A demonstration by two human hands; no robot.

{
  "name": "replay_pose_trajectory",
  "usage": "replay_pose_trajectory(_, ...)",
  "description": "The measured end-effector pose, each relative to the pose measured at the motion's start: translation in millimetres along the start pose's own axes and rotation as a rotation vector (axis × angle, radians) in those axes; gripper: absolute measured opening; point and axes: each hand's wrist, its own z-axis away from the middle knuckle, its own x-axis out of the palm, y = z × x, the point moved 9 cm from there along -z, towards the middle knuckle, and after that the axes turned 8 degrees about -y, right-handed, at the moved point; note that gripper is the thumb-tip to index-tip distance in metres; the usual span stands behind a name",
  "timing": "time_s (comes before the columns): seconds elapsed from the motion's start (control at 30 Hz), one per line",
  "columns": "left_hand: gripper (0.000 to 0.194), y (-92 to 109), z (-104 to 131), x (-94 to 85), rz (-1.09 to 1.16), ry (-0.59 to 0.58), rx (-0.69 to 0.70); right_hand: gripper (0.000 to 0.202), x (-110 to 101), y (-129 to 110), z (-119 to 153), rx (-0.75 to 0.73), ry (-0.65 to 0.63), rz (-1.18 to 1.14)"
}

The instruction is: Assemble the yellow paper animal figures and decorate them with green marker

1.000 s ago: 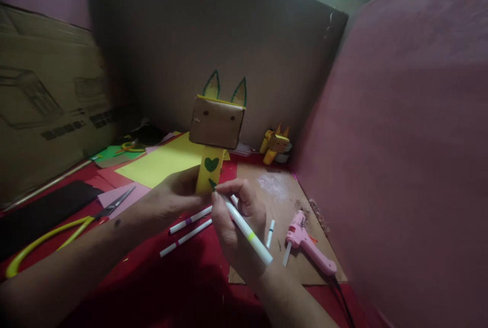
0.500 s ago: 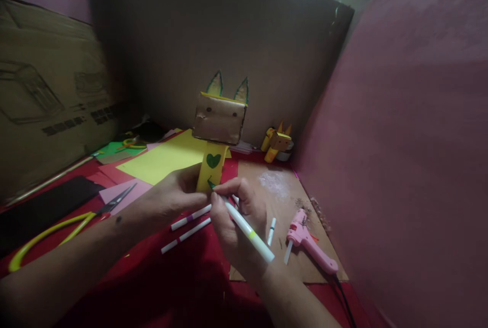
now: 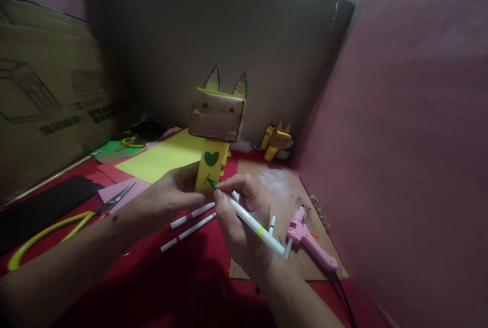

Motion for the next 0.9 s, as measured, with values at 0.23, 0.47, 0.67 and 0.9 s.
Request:
replay_pose_trajectory(0.23, 0.023, -0.4, -0.4, -2.9, -0.032, 0.026, -0.014, 0.008, -0.1, -3.8, -0.7, -0.032, 0.036, 0.059)
replay_pose_trajectory(0.47, 0.026, 0.9, 0.2, -1.4, -0.023, 0.04, -0.033, 0.009, -0.6, -3.0, -1.2, -0.02, 0.034, 0.046)
replay_pose_trajectory(0.67, 0.024, 0.6, 0.1, -2.8, -0.061, 0.029, -0.032, 0.01, 0.1, -1.1, -0.9, -0.001, 0.039, 0.038)
replay_pose_trajectory(0.9, 0.024, 5.0, 1.6, -2.8, -0.04, 0.037, -0.015, 0.008, 0.4, -1.3, -0.3, 0.003, 0.035, 0.022)
